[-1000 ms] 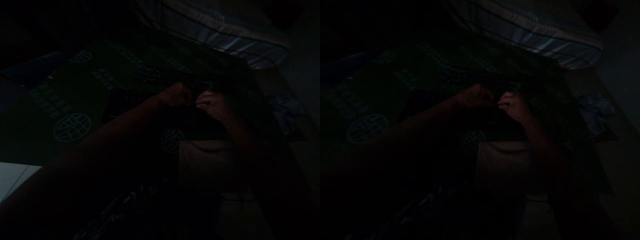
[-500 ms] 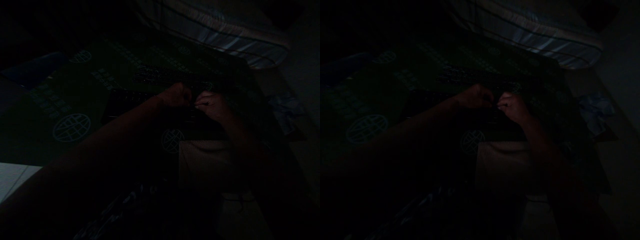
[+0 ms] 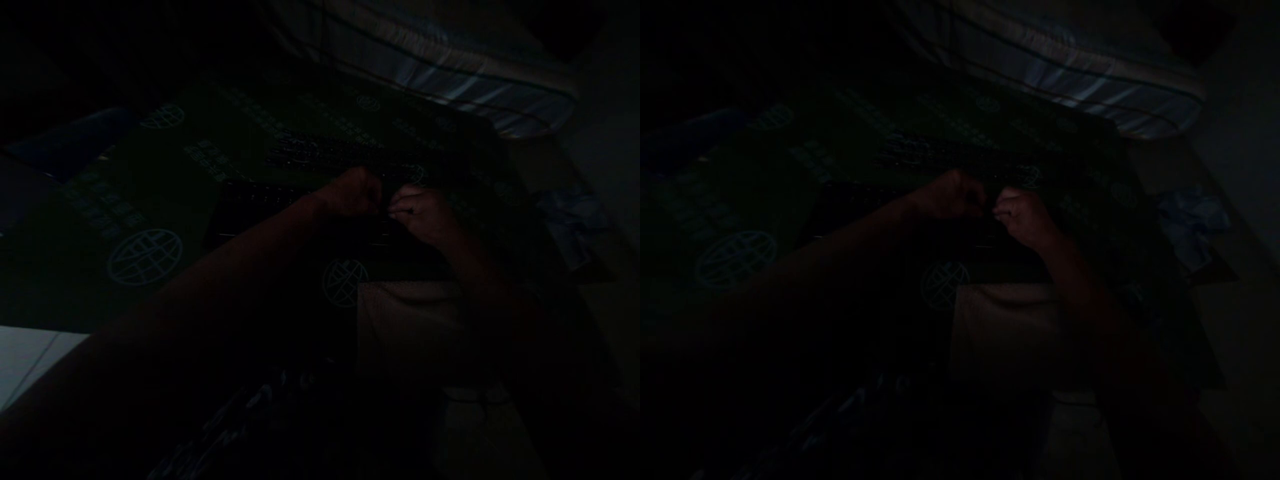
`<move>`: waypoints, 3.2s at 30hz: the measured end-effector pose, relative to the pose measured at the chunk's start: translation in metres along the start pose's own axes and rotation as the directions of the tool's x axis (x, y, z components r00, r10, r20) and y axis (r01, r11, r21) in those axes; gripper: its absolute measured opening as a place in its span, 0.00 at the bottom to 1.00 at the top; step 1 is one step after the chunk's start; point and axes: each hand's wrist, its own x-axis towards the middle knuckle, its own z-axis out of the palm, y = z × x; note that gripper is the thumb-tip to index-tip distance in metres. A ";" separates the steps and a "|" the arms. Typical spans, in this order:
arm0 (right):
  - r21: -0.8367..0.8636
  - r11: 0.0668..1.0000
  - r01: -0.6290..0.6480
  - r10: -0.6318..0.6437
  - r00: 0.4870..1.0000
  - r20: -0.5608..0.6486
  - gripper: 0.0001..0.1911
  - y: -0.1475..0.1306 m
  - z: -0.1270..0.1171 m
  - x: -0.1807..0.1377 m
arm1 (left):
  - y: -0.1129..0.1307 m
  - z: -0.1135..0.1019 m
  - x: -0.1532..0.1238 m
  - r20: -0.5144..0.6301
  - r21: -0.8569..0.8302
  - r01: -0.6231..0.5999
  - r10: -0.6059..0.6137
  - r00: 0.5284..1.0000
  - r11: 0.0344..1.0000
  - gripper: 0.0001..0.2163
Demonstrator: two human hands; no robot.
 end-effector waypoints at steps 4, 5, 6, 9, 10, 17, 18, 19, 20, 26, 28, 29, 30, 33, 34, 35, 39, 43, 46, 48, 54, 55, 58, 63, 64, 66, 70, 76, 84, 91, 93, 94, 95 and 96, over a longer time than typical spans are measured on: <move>-0.042 0.999 -0.004 0.006 1.000 0.029 0.08 -0.001 0.000 0.000 | 0.001 -0.001 0.001 0.022 -0.003 0.041 -0.041 0.999 0.999 0.03; -0.054 0.999 -0.002 0.004 0.999 0.035 0.08 -0.001 0.000 0.000 | 0.002 -0.001 0.002 0.023 0.006 0.051 -0.051 0.998 0.999 0.03; -0.063 0.998 0.002 0.001 0.999 0.040 0.09 -0.001 0.000 0.000 | 0.003 -0.001 0.002 0.021 0.016 0.057 -0.058 0.998 0.998 0.03; -0.073 0.997 0.012 -0.008 0.999 0.049 0.10 -0.002 0.000 0.000 | 0.005 -0.002 0.001 0.024 0.029 0.068 -0.068 0.997 0.997 0.03; -0.076 0.997 0.013 -0.009 0.999 0.051 0.10 -0.002 0.000 0.000 | 0.006 -0.002 0.001 0.030 0.023 0.074 -0.074 0.997 0.997 0.03; -0.091 0.996 0.000 0.006 0.998 0.060 0.09 -0.002 0.001 0.001 | 0.007 -0.004 0.002 0.057 0.037 0.120 -0.122 0.991 0.992 0.05; -0.095 0.995 0.006 0.000 0.998 0.060 0.09 -0.002 0.001 0.001 | 0.007 -0.004 0.002 0.056 0.043 0.115 -0.117 0.992 0.992 0.05; -0.099 0.995 0.015 -0.008 0.998 0.062 0.10 -0.002 0.001 0.001 | 0.007 -0.003 0.001 0.056 0.052 0.106 -0.108 0.993 0.993 0.04; -0.104 0.994 0.023 -0.017 0.998 0.064 0.10 -0.002 0.001 0.001 | 0.007 -0.003 0.001 0.055 0.062 0.096 -0.099 0.994 0.993 0.04; -0.105 0.994 0.029 -0.023 0.998 0.057 0.10 -0.002 0.000 0.000 | 0.003 -0.001 -0.001 0.013 0.056 0.061 -0.062 0.998 0.997 0.05; -0.094 0.995 0.029 -0.027 0.999 0.030 0.10 -0.002 0.001 -0.001 | 0.003 -0.001 -0.001 0.021 0.061 0.053 -0.055 0.998 0.997 0.05; -0.088 0.996 0.029 -0.028 0.999 0.019 0.10 -0.002 0.001 -0.002 | 0.002 -0.001 -0.001 0.030 0.066 0.051 -0.053 0.998 0.997 0.05; -0.084 0.996 0.029 -0.028 1.000 0.010 0.10 -0.002 0.001 -0.002 | 0.002 -0.001 -0.001 0.038 0.069 0.050 -0.052 0.998 0.996 0.05; -0.080 0.997 0.019 -0.019 1.000 -0.004 0.09 -0.002 0.002 -0.004 | 0.003 -0.001 0.000 0.030 0.070 0.055 -0.057 0.998 0.996 0.05; -0.083 0.996 0.014 -0.015 1.000 -0.008 0.09 -0.001 0.002 -0.004 | 0.004 -0.001 -0.001 0.022 0.068 0.060 -0.062 0.998 0.996 0.05; -0.088 0.996 0.010 -0.011 1.000 -0.012 0.09 -0.001 0.003 -0.004 | 0.004 -0.001 -0.001 0.018 0.065 0.065 -0.066 0.998 0.996 0.05; -0.097 0.995 0.011 -0.013 1.000 -0.025 0.09 -0.001 0.002 -0.005 | 0.006 0.000 -0.001 0.012 0.062 0.061 -0.062 0.998 0.996 0.05; -0.089 0.996 0.003 -0.005 1.000 -0.024 0.10 -0.002 0.004 -0.005 | 0.003 0.000 0.000 0.005 0.053 0.018 -0.018 1.000 0.998 0.04; -0.079 0.997 -0.023 0.021 0.999 -0.031 0.10 -0.003 0.005 -0.005 | 0.001 -0.001 0.000 0.021 0.047 0.018 -0.019 1.000 0.999 0.03; -0.070 0.997 -0.034 0.031 0.999 -0.039 0.10 -0.004 0.006 -0.004 | 0.001 -0.002 0.000 0.026 0.040 0.018 -0.019 0.999 0.999 0.03; 0.013 0.999 -0.051 0.051 0.998 -0.043 0.07 -0.002 0.003 -0.003 | -0.001 -0.003 0.001 0.058 -0.032 0.048 -0.046 0.997 0.998 0.04; 0.032 0.998 -0.056 0.058 0.997 -0.047 0.06 -0.001 0.002 -0.002 | -0.002 -0.003 0.002 0.063 -0.037 0.054 -0.051 0.997 0.998 0.04; 0.070 0.993 -0.095 0.098 0.994 -0.047 0.06 0.001 0.000 -0.001 | -0.003 -0.003 0.003 0.069 -0.052 0.065 -0.062 0.996 0.996 0.04; 0.089 0.987 -0.130 0.132 0.991 -0.020 0.05 0.003 -0.003 0.002 | -0.005 -0.001 0.003 0.016 -0.115 0.033 -0.031 0.999 0.993 0.03; 0.094 0.987 -0.129 0.131 0.991 -0.019 0.05 0.004 -0.003 0.002 | -0.006 -0.001 0.002 0.005 -0.132 0.031 -0.031 1.000 0.991 0.03; 0.102 0.986 -0.129 0.132 0.991 -0.017 0.05 0.004 -0.003 0.002 | -0.006 0.000 0.002 0.001 -0.155 0.043 -0.043 0.999 0.987 0.04; 0.099 0.985 -0.144 0.145 0.989 -0.010 0.05 0.004 -0.004 0.003 | -0.006 0.000 0.002 -0.007 -0.175 0.048 -0.050 0.999 0.983 0.04; 0.101 0.982 -0.160 0.161 0.987 -0.006 0.04 0.006 -0.005 0.004 | -0.008 -0.001 0.003 -0.004 -0.199 0.037 -0.038 0.999 0.979 0.02; 0.115 0.978 -0.176 0.177 0.984 -0.006 0.04 0.006 -0.004 0.004 | -0.010 0.001 0.003 0.000 -0.155 0.030 -0.030 1.000 0.987 0.03; 0.104 0.977 -0.187 0.188 0.982 -0.005 0.03 0.007 -0.006 0.003 | -0.004 0.000 0.002 -0.013 -0.138 0.048 -0.050 0.999 0.989 0.03; 0.109 0.976 -0.188 0.190 0.982 -0.003 0.03 0.007 -0.006 0.003 | -0.003 0.000 0.001 -0.014 -0.139 0.050 -0.052 0.999 0.989 0.03; 0.110 0.976 -0.190 0.191 0.982 -0.003 0.03 0.007 -0.006 0.003 | -0.003 0.000 0.001 -0.009 -0.150 0.053 -0.055 0.998 0.987 0.03; 0.111 0.975 -0.192 0.194 0.981 -0.004 0.03 0.007 -0.006 0.003 | -0.003 0.000 0.001 -0.005 -0.165 0.059 -0.061 0.998 0.985 0.03; 0.110 0.975 -0.194 0.195 0.981 -0.006 0.03 0.007 -0.006 0.003 | -0.004 0.000 0.000 -0.002 -0.179 0.064 -0.066 0.998 0.982 0.03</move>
